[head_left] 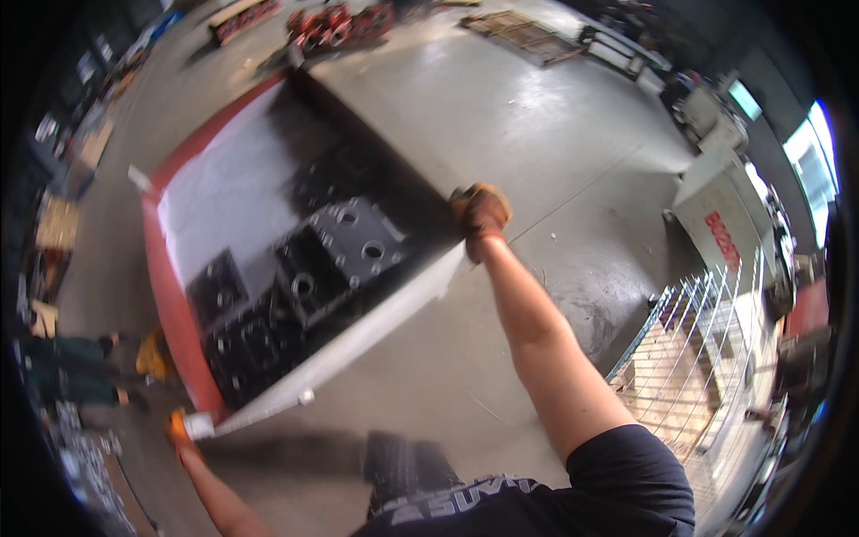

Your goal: The person pushes a large bin containing metal parts onto the forks of a pallet jack, then steers the pallet jack across a workshop floor past other workers and equipment.

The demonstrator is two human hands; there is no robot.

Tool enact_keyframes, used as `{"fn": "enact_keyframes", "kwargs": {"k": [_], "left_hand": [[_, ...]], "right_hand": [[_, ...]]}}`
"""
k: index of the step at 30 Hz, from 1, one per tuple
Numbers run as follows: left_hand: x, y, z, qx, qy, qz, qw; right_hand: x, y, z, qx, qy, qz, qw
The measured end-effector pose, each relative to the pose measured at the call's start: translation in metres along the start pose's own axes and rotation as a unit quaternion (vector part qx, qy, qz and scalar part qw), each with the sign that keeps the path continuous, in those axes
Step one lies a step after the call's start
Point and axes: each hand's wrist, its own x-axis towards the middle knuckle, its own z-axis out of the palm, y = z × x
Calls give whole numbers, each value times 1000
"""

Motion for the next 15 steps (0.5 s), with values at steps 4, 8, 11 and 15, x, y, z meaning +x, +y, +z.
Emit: {"fn": "enact_keyframes", "kwargs": {"k": [4, 8, 11, 15], "left_hand": [[-15, 45, 46, 185, 72, 21, 980], [-35, 53, 76, 306, 99, 52, 946], [-22, 41, 30, 163, 112, 33, 980], [-12, 39, 40, 144, 102, 31, 984]], "right_hand": [[21, 12, -11, -14, 53, -27, 998], [42, 16, -27, -35, 22, 0, 999], [40, -2, -18, -47, -4, -12, 999], [48, -3, -21, -43, 16, -37, 998]]}}
